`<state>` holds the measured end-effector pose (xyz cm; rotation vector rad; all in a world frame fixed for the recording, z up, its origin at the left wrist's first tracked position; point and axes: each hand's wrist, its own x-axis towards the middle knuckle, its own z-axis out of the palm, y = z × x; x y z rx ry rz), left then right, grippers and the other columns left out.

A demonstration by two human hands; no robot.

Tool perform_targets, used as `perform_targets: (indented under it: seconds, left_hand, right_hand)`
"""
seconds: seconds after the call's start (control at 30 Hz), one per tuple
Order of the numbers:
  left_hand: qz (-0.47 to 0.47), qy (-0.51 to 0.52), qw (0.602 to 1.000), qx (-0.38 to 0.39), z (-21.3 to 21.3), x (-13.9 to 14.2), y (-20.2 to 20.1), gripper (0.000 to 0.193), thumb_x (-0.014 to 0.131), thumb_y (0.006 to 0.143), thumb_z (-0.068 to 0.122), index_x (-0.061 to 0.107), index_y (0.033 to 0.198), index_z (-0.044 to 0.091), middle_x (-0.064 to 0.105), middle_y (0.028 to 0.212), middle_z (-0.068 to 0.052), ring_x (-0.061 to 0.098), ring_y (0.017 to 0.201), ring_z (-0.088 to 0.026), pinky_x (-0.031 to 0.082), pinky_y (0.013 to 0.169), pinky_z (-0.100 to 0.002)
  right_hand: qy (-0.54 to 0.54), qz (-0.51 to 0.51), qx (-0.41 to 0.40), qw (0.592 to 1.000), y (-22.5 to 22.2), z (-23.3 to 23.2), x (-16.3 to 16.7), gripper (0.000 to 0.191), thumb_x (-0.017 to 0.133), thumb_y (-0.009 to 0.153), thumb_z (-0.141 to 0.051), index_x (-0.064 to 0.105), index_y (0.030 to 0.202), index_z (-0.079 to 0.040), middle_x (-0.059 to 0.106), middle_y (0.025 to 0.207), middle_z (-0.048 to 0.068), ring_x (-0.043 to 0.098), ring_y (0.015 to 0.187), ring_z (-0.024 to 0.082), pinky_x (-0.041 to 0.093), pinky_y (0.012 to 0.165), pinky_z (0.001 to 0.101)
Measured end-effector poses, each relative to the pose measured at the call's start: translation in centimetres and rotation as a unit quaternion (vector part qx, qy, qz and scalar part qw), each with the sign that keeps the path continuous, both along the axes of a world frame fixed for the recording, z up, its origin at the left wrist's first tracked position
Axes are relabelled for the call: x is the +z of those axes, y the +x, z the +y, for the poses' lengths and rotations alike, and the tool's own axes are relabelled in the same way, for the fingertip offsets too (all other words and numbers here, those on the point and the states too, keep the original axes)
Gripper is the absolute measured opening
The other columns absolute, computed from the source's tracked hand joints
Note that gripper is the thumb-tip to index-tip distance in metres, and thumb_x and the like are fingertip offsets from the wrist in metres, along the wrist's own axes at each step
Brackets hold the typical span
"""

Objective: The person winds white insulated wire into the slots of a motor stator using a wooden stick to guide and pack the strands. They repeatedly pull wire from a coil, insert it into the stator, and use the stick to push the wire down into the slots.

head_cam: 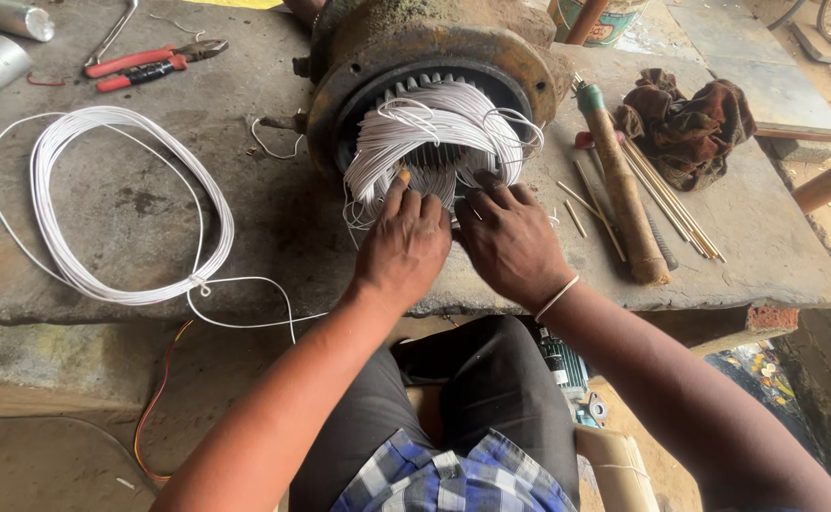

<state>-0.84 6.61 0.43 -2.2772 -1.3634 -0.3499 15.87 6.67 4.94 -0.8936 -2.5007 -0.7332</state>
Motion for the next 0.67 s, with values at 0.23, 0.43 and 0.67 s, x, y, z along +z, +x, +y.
perform_targets:
  seconds: [0.23, 0.43, 0.67]
  left_hand:
    - [-0.103, 0.062, 0.987, -0.108, -0.1, -1.2, -1.6, 0.016, 0.059, 0.093, 0.015, 0.069, 0.085, 0.005, 0.061, 0.091, -0.008, 0.058, 0.095, -0.026, 0.049, 0.085, -0.041]
    - [-0.086, -0.003, 0.991, -0.102, 0.1, -0.4, -1.6, 0.018, 0.06, 0.091, 0.016, 0.069, 0.078, 0.009, 0.063, 0.093, -0.008, 0.058, 0.096, -0.025, 0.048, 0.086, -0.042]
    - [-0.06, -0.014, 0.995, -0.08, 0.2, 0.2, -0.9, 0.019, 0.06, 0.094, 0.02, 0.072, 0.084, 0.01, 0.064, 0.092, -0.01, 0.059, 0.094, -0.026, 0.048, 0.084, -0.044]
  right_hand:
    - [-0.028, 0.022, 0.094, 0.995, 2.0, 1.3, -1.1, 0.021, 0.071, 0.089, -0.027, 0.075, 0.097, -0.008, 0.066, 0.102, 0.005, 0.062, 0.108, 0.024, 0.052, 0.087, 0.0382]
    - [-0.077, -0.007, 0.09, 0.993, 1.6, 2.1, 0.0, 0.014, 0.069, 0.083, -0.022, 0.073, 0.091, -0.01, 0.062, 0.092, 0.005, 0.061, 0.096, 0.024, 0.052, 0.077, 0.0376]
    - [-0.118, 0.079, 0.08, 0.987, 1.7, 2.0, -0.8, 0.017, 0.068, 0.087, -0.017, 0.071, 0.102, -0.008, 0.064, 0.103, 0.008, 0.06, 0.102, 0.027, 0.054, 0.085, 0.0376]
